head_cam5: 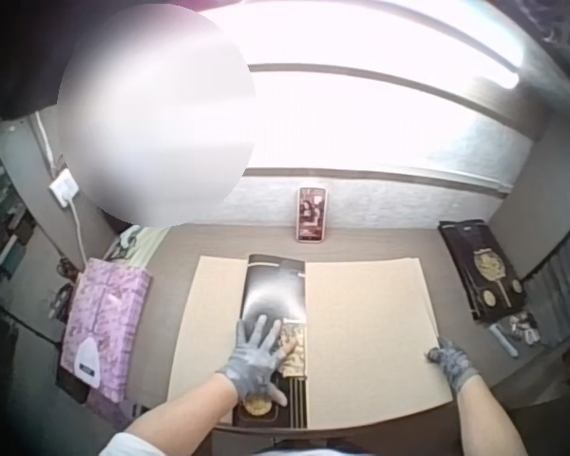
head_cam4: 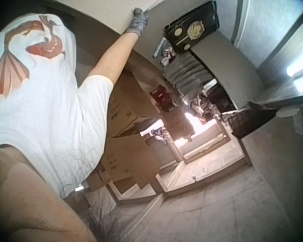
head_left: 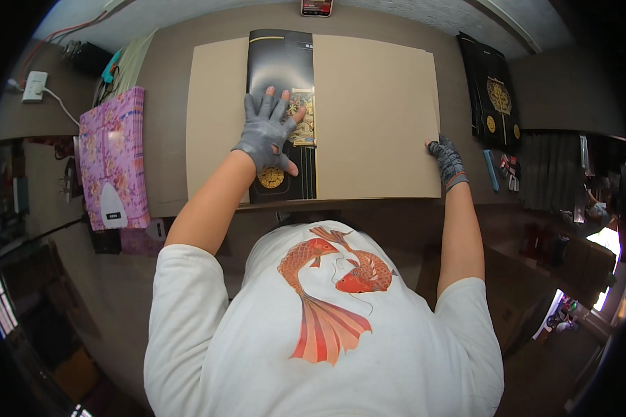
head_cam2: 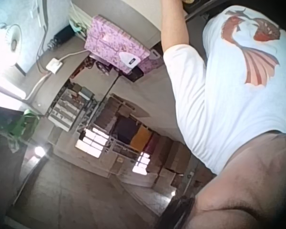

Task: Folding and assembling decorative black and gold cardboard packaging folders on a desk.

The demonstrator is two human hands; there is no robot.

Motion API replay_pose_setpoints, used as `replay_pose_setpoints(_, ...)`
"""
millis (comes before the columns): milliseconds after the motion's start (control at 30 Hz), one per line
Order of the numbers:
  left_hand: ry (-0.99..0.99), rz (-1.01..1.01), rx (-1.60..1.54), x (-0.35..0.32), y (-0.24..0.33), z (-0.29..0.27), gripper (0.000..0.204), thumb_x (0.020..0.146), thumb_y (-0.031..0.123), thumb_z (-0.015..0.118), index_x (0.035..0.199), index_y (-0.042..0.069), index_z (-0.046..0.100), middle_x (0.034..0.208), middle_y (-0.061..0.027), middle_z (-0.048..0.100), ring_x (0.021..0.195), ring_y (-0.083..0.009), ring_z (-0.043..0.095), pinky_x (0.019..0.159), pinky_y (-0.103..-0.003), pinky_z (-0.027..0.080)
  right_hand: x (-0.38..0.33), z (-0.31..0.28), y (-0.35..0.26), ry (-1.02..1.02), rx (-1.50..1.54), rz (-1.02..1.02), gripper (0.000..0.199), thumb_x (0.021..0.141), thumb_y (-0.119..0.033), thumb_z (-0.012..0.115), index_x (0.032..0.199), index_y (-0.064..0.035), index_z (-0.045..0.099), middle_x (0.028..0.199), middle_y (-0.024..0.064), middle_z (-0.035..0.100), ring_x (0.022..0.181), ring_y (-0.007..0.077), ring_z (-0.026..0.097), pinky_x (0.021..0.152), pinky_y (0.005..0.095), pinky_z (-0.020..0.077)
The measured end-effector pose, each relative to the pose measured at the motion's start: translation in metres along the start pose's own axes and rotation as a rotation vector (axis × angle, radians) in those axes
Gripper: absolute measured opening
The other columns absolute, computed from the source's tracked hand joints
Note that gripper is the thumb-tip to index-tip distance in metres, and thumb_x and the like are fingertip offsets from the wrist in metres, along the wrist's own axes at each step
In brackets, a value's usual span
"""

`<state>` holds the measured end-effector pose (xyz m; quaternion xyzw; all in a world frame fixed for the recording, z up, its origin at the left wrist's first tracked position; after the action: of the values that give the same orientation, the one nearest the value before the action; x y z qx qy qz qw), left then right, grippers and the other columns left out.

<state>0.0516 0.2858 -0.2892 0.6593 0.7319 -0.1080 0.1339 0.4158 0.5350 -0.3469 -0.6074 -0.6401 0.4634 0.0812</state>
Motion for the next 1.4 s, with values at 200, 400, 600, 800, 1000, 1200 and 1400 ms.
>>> replay_pose_setpoints(200, 0.057, 0.016, -0.013, 0.001, -0.004, 0.008, 0.137, 0.042, 0.077, 0.079, 0.157, 0.023, 0.027, 0.163, -0.0230, 0.013, 0.151, -0.0449, 0.004, 0.113, -0.070, 0.001, -0.003, -0.003, -0.003, -0.024, 0.024, -0.027, 0.051, 0.086, -0.028, 0.072, 0.128, -0.0007, 0.060, 0.115, 0.0134, 0.066, 0.101, 0.0247, 0.062, 0.088, 0.0363, 0.0503)
replay_pose_setpoints(400, 0.040, 0.022, -0.017, 0.001, -0.004, 0.003, 0.136, 0.043, 0.077, 0.078, 0.157, 0.023, 0.027, 0.163, -0.0224, 0.013, 0.151, -0.0443, 0.004, 0.114, -0.068, 0.002, -0.003, -0.003, -0.001, 0.102, -0.070, -0.059, 0.050, 0.086, -0.028, 0.071, 0.128, -0.0023, 0.061, 0.115, 0.0123, 0.066, 0.104, 0.0240, 0.060, 0.091, 0.0348, 0.0480)
replay_pose_setpoints(600, 0.034, 0.016, -0.012, -0.005, -0.009, 0.001, 0.134, 0.046, 0.078, 0.076, 0.157, 0.022, 0.027, 0.163, -0.0223, 0.013, 0.151, -0.0438, 0.005, 0.116, -0.065, 0.003, 0.000, -0.003, 0.002, 0.030, 0.060, -0.077, 0.052, 0.085, -0.030, 0.072, 0.129, -0.0033, 0.061, 0.116, 0.0130, 0.066, 0.104, 0.0248, 0.060, 0.092, 0.0360, 0.0477)
replay_pose_setpoints(800, 0.043, 0.028, -0.022, -0.005, -0.011, 0.003, 0.136, 0.044, 0.083, 0.073, 0.157, 0.022, 0.027, 0.163, -0.0218, 0.012, 0.151, -0.0443, 0.003, 0.115, -0.067, 0.005, 0.014, -0.007, 0.019, -0.019, 0.033, -0.060, 0.052, 0.086, -0.029, 0.071, 0.129, -0.0031, 0.060, 0.115, 0.0131, 0.066, 0.102, 0.0250, 0.061, 0.089, 0.0362, 0.0491)
replay_pose_setpoints(1000, 0.124, -0.150, -0.043, 0.024, 0.004, -0.018, 0.089, 0.072, 0.081, 0.057, 0.134, 0.018, 0.059, 0.155, -0.0201, 0.034, 0.147, -0.0422, 0.018, 0.115, -0.066, 0.005, 0.014, -0.004, 0.017, -0.027, 0.015, -0.065, 0.053, 0.085, -0.029, 0.072, 0.130, -0.0029, 0.060, 0.117, 0.0132, 0.066, 0.105, 0.0250, 0.061, 0.091, 0.0357, 0.0483)
replay_pose_setpoints(1200, 0.299, -0.209, -0.023, 0.056, -0.013, -0.015, 0.106, 0.067, 0.086, 0.058, 0.149, 0.020, 0.043, 0.160, -0.0240, 0.021, 0.150, -0.0464, 0.006, 0.115, -0.065, 0.001, 0.013, -0.003, 0.020, -0.074, 0.089, -0.063, 0.054, 0.086, -0.027, 0.073, 0.131, 0.0001, 0.058, 0.120, 0.0126, 0.065, 0.108, 0.0253, 0.060, 0.094, 0.0353, 0.0469)
replay_pose_setpoints(1400, 0.209, -0.208, -0.046, 0.061, -0.024, 0.004, 0.116, 0.069, 0.090, 0.049, 0.157, 0.018, 0.026, 0.162, -0.0257, 0.014, 0.151, -0.0436, 0.004, 0.119, -0.058, -0.001, 0.000, -0.003, 0.005, -0.053, 0.141, 0.028, 0.055, 0.086, -0.023, 0.072, 0.133, 0.0001, 0.056, 0.122, 0.0123, 0.064, 0.110, 0.0245, 0.059, 0.097, 0.0352, 0.0455)
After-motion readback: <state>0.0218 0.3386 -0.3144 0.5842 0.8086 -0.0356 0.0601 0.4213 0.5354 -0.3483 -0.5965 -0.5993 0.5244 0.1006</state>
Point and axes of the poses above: each hand's wrist, its own x-axis towards the middle knuckle, its own z-axis out of the palm, y = z × x, the point moved 2 cm from there along x, towards the middle knuckle
